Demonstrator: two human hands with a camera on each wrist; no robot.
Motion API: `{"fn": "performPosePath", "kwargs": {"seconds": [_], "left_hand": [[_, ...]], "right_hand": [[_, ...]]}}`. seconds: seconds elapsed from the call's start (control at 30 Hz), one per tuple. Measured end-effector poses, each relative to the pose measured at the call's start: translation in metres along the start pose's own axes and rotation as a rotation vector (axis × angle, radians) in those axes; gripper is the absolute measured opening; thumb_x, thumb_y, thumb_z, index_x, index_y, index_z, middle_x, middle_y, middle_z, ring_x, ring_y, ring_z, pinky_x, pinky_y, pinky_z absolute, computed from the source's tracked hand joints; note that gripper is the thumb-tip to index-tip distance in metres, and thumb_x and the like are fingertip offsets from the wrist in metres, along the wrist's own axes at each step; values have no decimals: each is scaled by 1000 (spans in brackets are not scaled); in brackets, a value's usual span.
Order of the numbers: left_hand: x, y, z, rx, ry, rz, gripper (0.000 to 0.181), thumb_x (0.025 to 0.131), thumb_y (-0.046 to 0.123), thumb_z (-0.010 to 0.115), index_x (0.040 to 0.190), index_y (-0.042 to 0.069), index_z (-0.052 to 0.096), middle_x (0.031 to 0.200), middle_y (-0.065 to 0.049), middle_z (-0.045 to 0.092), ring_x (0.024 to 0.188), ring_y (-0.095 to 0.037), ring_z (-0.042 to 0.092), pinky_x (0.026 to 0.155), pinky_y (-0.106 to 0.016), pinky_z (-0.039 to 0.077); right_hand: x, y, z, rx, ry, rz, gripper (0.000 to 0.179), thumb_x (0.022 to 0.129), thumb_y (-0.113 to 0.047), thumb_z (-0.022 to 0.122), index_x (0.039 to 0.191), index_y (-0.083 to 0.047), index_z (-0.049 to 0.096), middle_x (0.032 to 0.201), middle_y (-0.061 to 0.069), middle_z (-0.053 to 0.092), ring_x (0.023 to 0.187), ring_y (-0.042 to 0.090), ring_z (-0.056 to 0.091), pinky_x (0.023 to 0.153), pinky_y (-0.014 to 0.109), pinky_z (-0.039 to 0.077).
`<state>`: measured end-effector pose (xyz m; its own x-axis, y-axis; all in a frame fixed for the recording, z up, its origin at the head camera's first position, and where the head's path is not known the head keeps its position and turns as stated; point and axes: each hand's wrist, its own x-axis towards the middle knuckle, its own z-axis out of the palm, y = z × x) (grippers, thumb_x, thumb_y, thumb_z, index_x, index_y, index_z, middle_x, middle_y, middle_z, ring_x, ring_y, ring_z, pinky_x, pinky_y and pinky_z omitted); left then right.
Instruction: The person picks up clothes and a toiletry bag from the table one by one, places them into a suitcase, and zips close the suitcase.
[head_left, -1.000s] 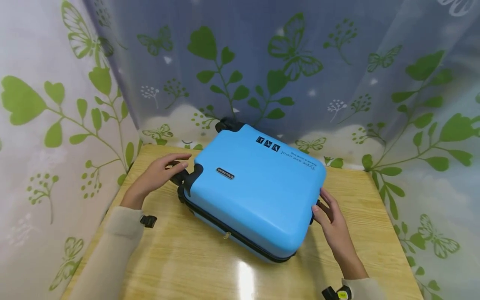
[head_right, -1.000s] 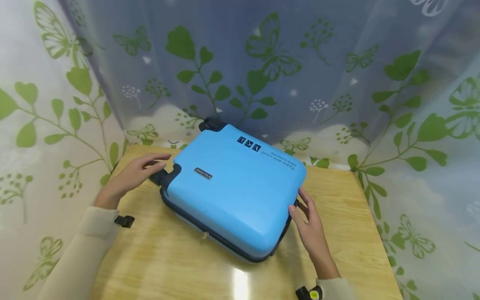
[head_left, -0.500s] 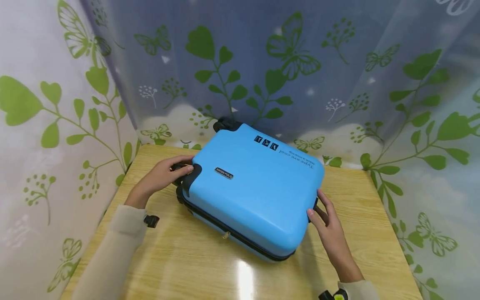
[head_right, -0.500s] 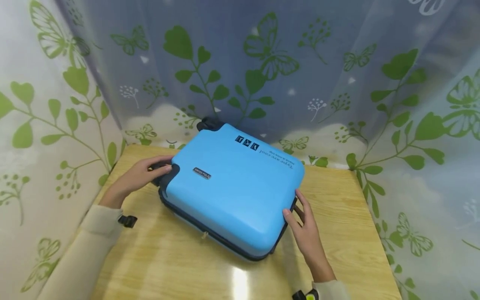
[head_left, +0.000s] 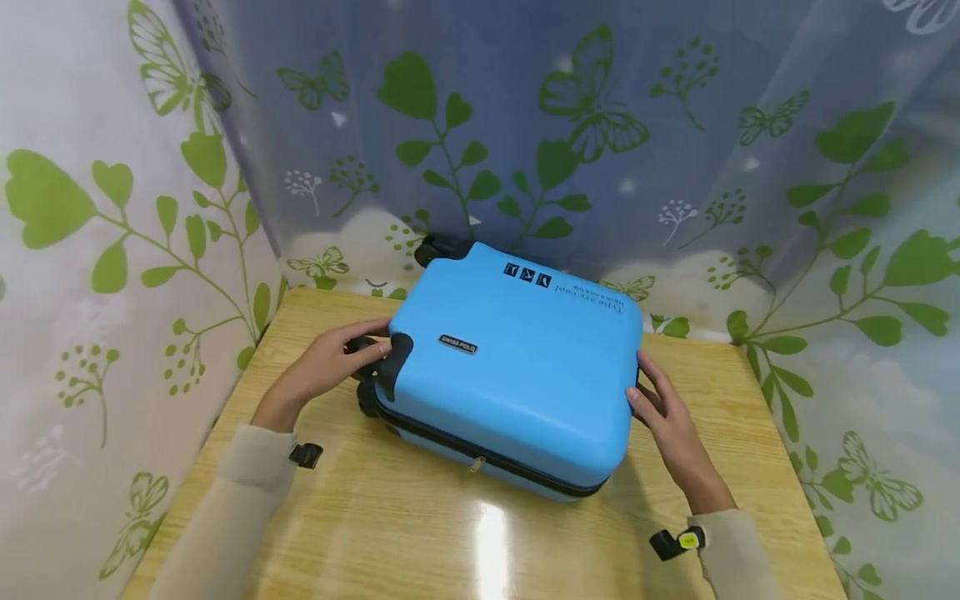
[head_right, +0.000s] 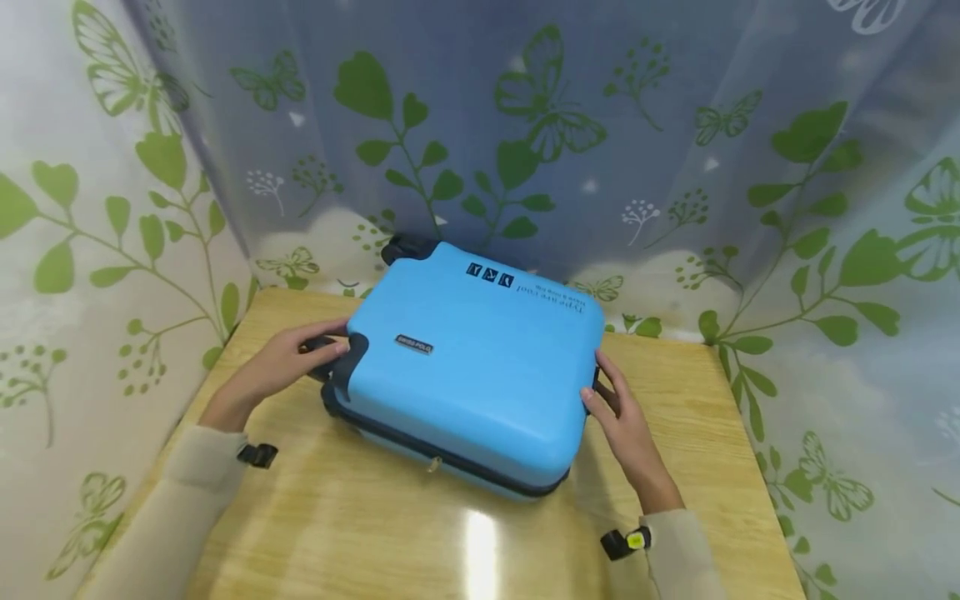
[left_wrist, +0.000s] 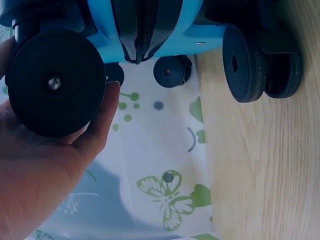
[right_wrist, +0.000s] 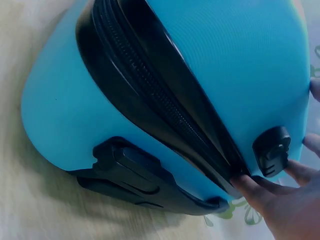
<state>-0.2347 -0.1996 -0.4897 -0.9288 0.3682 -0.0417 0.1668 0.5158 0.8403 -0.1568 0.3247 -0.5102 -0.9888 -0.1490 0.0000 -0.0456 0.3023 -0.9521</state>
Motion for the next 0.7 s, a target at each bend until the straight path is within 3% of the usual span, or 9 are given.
{"fn": "performPosePath", "kwargs": {"seconds": [0.27, 0.53, 0.7], "left_hand": [[-9, 2, 7, -3, 19, 45, 62, 111, 37, 66, 167, 17, 47, 168, -14, 50, 157, -42, 43, 122, -67, 40], [-11, 3, 14, -2, 30, 61, 63, 111, 35, 66, 167, 16, 45, 169, -15, 50, 157, -42, 43, 125, -67, 37], [-12, 5, 17, -22, 42, 39, 64, 111, 37, 66, 168, 17, 44, 169, -14, 48, 154, -41, 47, 123, -67, 40]], "right_hand": [[26, 6, -16, 7, -56, -17, 64, 120, -31, 44, 177, -30, 16, 185, 10, 10, 164, 47, 27, 109, 12, 47], [48, 7, -25, 29, -77, -11, 64, 119, -34, 45, 177, -29, 16, 185, 8, 10, 157, 17, 41, 110, 14, 46], [57, 7, -27, 44, -78, -11, 65, 119, -36, 45, 177, -29, 17, 185, 7, 9, 165, 35, 29, 110, 15, 45]]}}
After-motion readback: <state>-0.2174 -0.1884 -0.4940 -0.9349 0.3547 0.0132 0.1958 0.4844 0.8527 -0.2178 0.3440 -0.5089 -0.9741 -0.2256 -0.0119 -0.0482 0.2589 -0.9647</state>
